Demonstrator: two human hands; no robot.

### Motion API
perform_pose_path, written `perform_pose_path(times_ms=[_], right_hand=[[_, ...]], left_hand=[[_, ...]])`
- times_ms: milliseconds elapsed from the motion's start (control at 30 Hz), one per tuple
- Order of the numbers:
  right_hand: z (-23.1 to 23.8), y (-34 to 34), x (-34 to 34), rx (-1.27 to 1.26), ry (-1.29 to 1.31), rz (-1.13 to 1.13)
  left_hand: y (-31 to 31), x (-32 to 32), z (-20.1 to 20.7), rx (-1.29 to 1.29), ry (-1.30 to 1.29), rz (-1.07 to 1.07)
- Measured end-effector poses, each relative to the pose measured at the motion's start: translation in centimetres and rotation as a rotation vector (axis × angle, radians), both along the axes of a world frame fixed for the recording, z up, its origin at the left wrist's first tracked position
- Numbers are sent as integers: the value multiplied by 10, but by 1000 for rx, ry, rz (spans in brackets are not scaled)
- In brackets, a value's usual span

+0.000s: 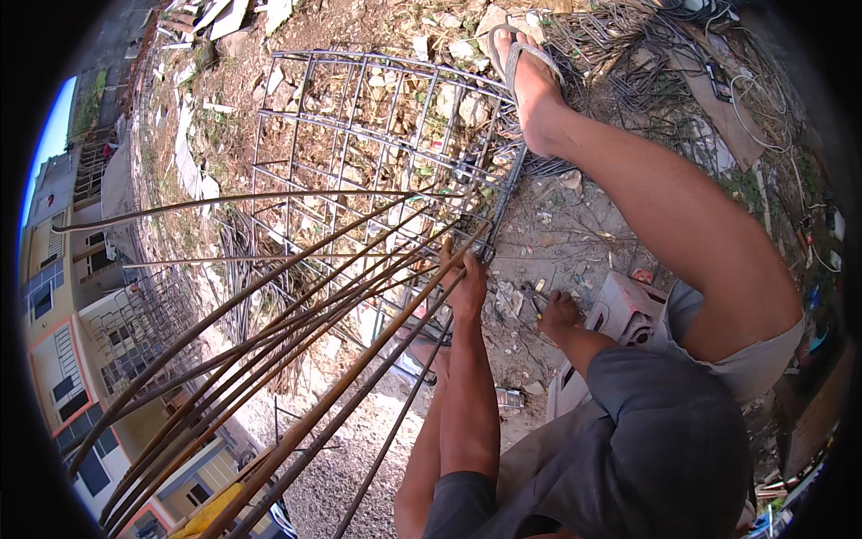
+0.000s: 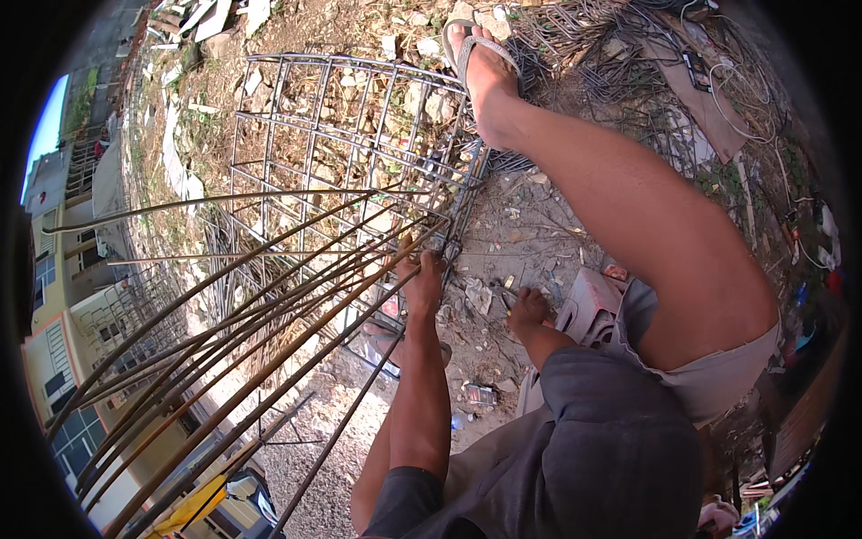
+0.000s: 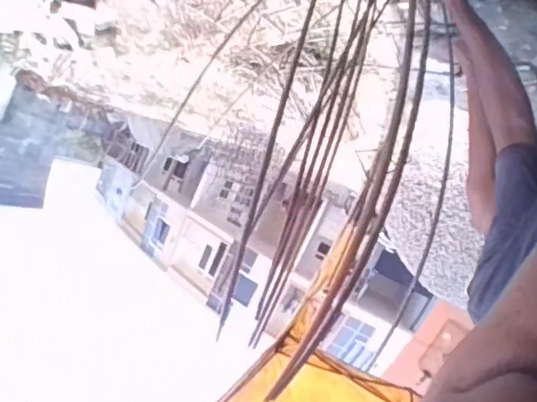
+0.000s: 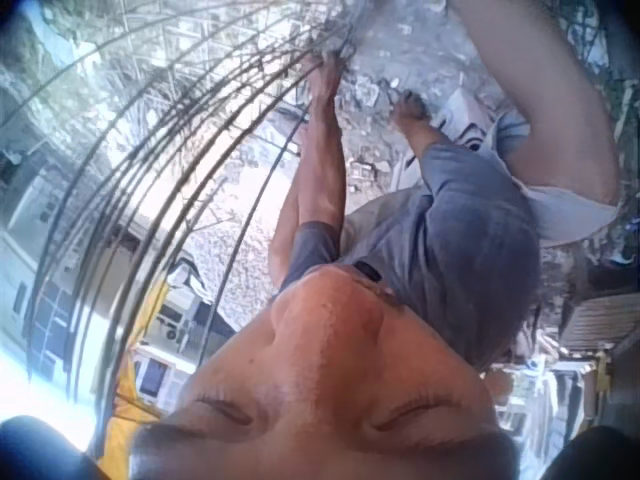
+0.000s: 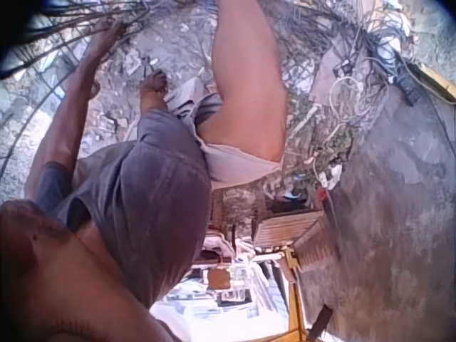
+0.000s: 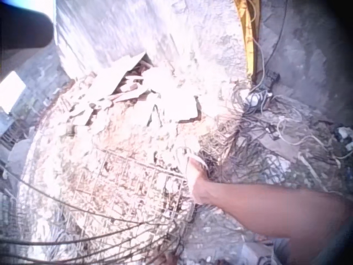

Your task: The person sits on the ground at a construction site and uses pliers to tie wire around the intersections of a rebar cage. They repeatedly wrap wire and twist it to secure the rebar rods together.

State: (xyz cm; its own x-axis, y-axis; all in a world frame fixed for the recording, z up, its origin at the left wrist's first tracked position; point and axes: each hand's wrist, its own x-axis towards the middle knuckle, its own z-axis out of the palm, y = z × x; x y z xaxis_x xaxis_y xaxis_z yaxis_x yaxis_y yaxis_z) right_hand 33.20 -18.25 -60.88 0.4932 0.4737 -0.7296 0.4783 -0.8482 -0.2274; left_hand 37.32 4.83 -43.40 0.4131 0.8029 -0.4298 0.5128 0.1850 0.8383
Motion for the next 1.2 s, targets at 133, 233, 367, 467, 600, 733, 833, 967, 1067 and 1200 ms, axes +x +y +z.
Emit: perform_pose_path(times_ms=[133, 233, 367, 467, 600, 733, 833, 967, 1067, 1200], right_hand=[[-44, -11, -22, 165, -108, 72], [-76, -16, -33, 231, -277, -30], [7, 19, 16, 130, 37, 65], [56, 45, 38, 75, 248, 79], [77, 40, 58, 249, 254, -442], [111, 47, 76, 350, 248, -613], [114, 46, 110, 262, 211, -528], [132, 51, 128, 269, 27, -500], [143, 54, 146, 426, -93, -413], [185, 87, 154, 328, 337, -325]], left_hand=[[9, -15, -12, 119, -22, 22], [-4, 12, 4, 25, 22, 10], [13, -6, -19, 307, 290, -153], [25, -28, -31, 430, 371, -159], [29, 3, -48, -16, 407, -168], [48, -16, -87, 141, 297, -118], [52, -15, -104, 157, 302, -199], [41, -20, -81, 229, 273, -264], [20, -4, -49, 46, 94, -136], [16, -14, -34, -31, -43, -10]])
